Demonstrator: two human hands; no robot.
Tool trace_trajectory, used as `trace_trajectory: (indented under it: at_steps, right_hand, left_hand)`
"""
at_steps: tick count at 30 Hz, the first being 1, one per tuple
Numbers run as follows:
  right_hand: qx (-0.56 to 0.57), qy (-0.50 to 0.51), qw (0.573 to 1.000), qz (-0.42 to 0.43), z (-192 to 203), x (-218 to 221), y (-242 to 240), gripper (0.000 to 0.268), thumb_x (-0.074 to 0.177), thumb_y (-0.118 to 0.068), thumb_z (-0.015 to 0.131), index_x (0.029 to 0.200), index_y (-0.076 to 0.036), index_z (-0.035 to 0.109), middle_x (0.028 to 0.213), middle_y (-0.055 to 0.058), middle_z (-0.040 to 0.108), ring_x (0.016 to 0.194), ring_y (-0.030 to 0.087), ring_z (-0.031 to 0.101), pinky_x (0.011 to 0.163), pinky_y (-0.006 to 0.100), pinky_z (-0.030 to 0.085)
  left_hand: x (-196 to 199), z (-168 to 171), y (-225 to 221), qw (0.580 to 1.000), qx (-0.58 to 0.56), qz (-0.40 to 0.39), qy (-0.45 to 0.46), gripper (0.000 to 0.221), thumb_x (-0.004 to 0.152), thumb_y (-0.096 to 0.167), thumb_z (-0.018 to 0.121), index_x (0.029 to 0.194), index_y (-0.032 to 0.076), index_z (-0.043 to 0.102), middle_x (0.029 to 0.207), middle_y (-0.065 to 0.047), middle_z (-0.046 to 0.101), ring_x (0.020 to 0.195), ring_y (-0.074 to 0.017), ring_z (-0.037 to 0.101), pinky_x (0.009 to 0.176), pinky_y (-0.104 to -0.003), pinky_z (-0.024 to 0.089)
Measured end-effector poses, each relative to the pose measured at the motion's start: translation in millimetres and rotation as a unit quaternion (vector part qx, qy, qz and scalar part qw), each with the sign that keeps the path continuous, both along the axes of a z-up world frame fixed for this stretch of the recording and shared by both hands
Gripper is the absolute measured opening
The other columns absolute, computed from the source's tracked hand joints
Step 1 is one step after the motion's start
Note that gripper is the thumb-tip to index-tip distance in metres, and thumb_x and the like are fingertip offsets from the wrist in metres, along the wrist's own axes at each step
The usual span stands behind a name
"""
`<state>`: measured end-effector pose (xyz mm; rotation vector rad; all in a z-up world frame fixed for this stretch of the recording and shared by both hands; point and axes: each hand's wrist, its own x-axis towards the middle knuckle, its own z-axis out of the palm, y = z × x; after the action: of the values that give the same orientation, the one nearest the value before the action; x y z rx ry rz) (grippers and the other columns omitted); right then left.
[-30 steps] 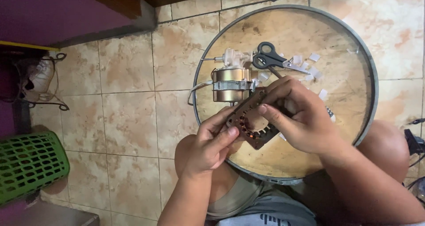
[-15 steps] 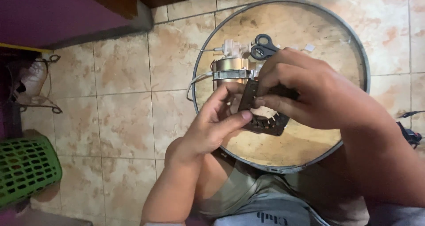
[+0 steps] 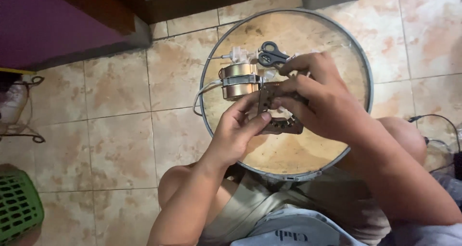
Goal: Manually inspecting and adjusting a stator core as part of a motor repair or winding process
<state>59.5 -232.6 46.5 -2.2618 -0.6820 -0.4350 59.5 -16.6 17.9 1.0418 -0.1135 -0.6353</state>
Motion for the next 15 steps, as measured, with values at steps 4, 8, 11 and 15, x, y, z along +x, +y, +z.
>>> trace_trajectory:
  at_steps: [4, 8, 11, 15]
  right_hand:
    - [-0.011, -0.05, 0.999, 0.0, -3, -13, 8, 0.007, 0.1, -0.008, 0.069, 0.1, -0.003, 0.064, 0.104, 0.016, 0.057, 0.092, 0.029, 0.055, 0.087, 0.044, 0.04]
    - [0.006, -0.046, 0.999, -0.021, -6, -24, 21, 0.01, 0.1, -0.01, 0.069, 0.097, -0.001, 0.066, 0.099, 0.014, 0.06, 0.089, 0.029, 0.057, 0.086, 0.043, 0.043]
    - [0.021, -0.038, 0.997, -0.065, -8, -32, 25, 0.009, 0.097, -0.007, 0.074, 0.1, -0.001, 0.069, 0.108, 0.019, 0.057, 0.101, 0.033, 0.055, 0.091, 0.044, 0.045]
    - [0.023, -0.031, 0.995, -0.087, -7, -34, 27, 0.012, 0.098, -0.006, 0.073, 0.103, 0.0, 0.064, 0.121, 0.025, 0.061, 0.114, 0.039, 0.057, 0.101, 0.047, 0.044]
  left_hand:
    - [-8, -9, 8, 0.997, 0.065, -0.004, -0.052, 0.046, 0.099, 0.011, 0.066, 0.141, -0.001, 0.055, 0.126, -0.01, 0.069, 0.118, -0.0177, 0.065, 0.108, -0.034, 0.052]
    - [-20, -24, 13, 1.0, -0.02, -0.003, -0.002, 0.049, 0.1, 0.009, 0.066, 0.145, -0.003, 0.05, 0.127, -0.011, 0.068, 0.117, -0.0169, 0.064, 0.107, -0.034, 0.052]
    - [-22, -26, 12, 0.998, -0.054, -0.016, 0.018, 0.051, 0.102, 0.008, 0.064, 0.149, -0.003, 0.048, 0.125, -0.011, 0.068, 0.113, -0.017, 0.065, 0.104, -0.035, 0.054]
    - [-20, -23, 19, 0.998, -0.021, -0.048, 0.039, 0.054, 0.101, 0.014, 0.061, 0.153, 0.004, 0.047, 0.074, 0.002, 0.053, 0.046, -0.0055, 0.029, 0.04, -0.022, 0.019]
